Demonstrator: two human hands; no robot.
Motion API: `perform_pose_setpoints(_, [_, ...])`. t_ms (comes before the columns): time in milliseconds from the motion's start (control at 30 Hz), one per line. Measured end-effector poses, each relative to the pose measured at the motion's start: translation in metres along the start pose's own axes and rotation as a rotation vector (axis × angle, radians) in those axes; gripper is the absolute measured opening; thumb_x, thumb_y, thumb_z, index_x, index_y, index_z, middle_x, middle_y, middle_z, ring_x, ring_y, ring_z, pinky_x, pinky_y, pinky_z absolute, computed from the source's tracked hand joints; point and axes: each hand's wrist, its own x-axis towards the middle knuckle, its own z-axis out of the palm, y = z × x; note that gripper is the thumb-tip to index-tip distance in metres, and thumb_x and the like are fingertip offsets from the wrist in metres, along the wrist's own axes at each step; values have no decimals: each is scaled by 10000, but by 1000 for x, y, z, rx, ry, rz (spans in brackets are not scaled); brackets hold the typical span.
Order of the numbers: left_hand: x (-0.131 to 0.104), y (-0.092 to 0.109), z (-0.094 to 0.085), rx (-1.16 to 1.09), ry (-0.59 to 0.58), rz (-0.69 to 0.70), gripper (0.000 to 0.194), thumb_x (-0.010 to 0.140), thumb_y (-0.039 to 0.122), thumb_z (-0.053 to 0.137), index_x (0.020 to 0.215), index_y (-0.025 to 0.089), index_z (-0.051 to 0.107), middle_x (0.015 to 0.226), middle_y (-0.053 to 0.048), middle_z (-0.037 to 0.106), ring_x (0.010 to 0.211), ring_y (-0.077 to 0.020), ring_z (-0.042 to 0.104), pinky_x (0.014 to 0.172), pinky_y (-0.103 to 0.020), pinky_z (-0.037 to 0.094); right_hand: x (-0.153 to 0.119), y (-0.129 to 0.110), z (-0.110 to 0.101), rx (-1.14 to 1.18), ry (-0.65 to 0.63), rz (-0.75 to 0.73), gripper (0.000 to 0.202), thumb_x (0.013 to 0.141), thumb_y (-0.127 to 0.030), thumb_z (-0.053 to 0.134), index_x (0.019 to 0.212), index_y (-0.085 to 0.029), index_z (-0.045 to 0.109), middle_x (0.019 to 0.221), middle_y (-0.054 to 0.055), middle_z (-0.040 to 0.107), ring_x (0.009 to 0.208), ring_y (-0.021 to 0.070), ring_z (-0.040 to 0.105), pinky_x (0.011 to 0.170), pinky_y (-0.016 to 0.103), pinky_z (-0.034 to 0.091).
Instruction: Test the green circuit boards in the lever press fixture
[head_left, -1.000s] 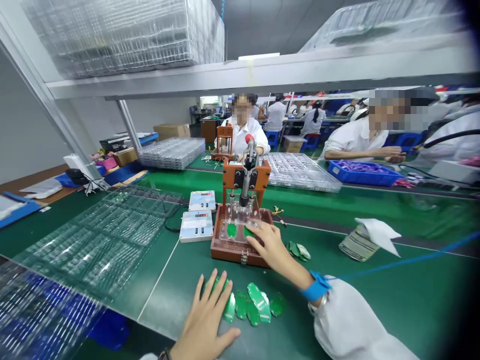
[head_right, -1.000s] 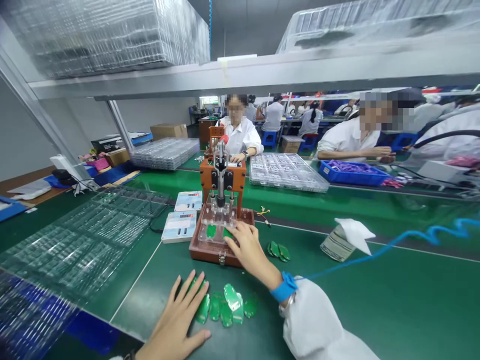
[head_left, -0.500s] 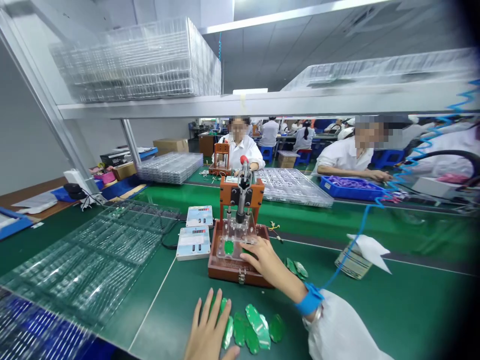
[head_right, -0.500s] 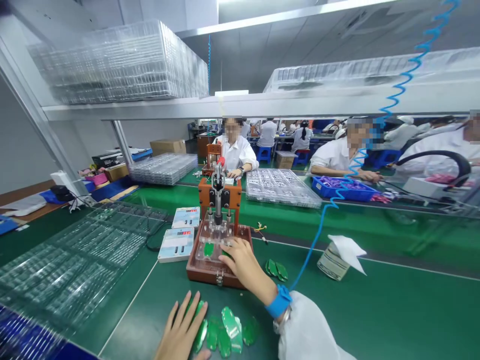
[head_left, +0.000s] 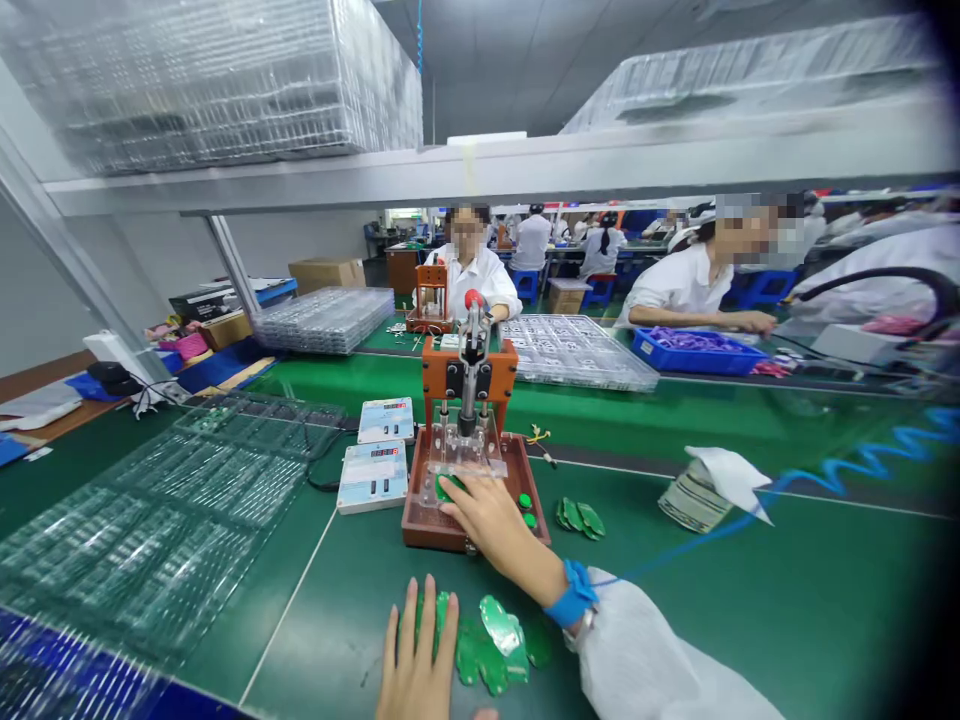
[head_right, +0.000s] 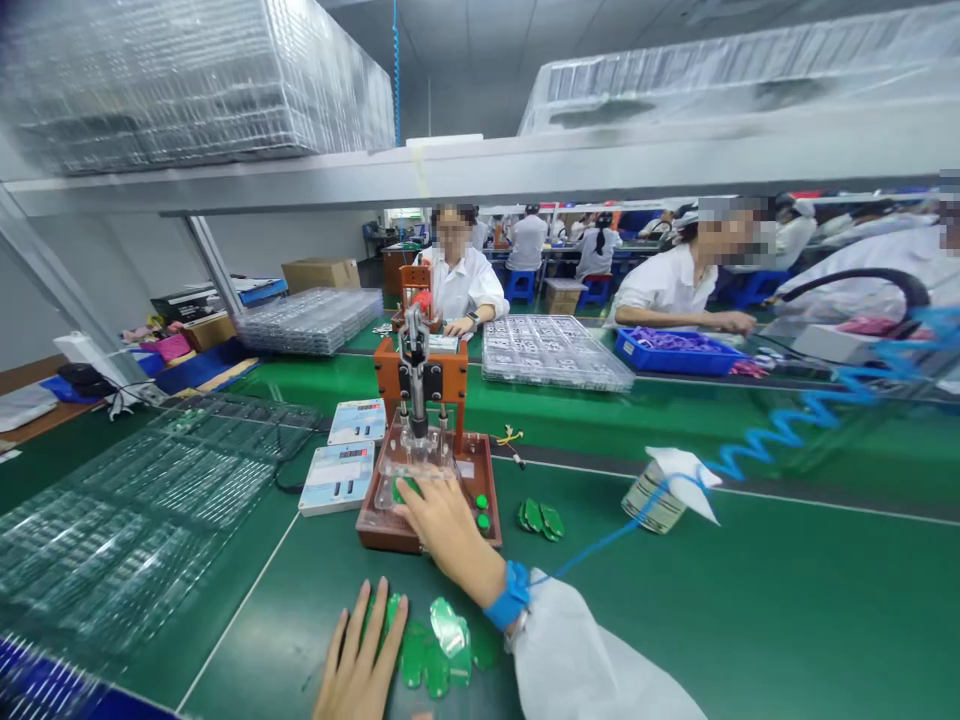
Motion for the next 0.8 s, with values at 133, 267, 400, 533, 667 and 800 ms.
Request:
perform_pose_setpoints(133, [4,7,-23,-100,-185,-53,882,753,678,542,1462,236,260,1483,-141,265,1302,-472,332,962,-647,353,21,-11,-11,111,-187,77,250,926,-285,529,1127,-168,618,1160,129,600,1103,301,528,896,453,454])
perform_pose_setpoints(267, [3,5,-28,-117,-217,-65,789,776,515,587,1456,262,276,1492,-110,261,1328,-445,306,988,-640,329,28,-10,-21,180,-234,59,246,938,-247,502,1155,-174,591,1164,112,589,1104,269,513,921,422,432])
perform_pose_setpoints(400, [-1,3,-20,-79,-115,-24,770,768,457,588,1456,261,302,1484,-107,308,1319,-428,341,983,-619,333,26,-10,-20,116,-247,39,224,921,-220,517,1106,-128,605,1116,149,583,1069,284,518,907,426,446])
perform_pose_setpoints(533, [-5,4,-18,-21,18,9,754,785,439,559,1467,255,293,1486,-97,329,1322,-394,349,984,-563,336,24,-6,-19,137,-256,-9,301,936,-236,489,1200,-110,556,1165,176,560,1120,292,505,955,440,435])
perform_pose_setpoints(667, [-5,5,-20,-5,93,31,708,815,439,521,1463,243,315,1472,-92,369,1323,-368,349,996,-529,317,22,-8,-17,175,-215,-16,309,933,-182,466,1224,-108,535,1213,176,533,1168,276,477,990,433,422])
perform_pose_setpoints(800, [-5,3,-19,-18,98,40,661,832,446,501,1445,241,361,1460,-88,394,1320,-364,353,1003,-518,310,-2,-17,-20,100,-82,-30,352,931,-134,420,1278,-125,481,1277,194,482,1214,282,427,985,470,420])
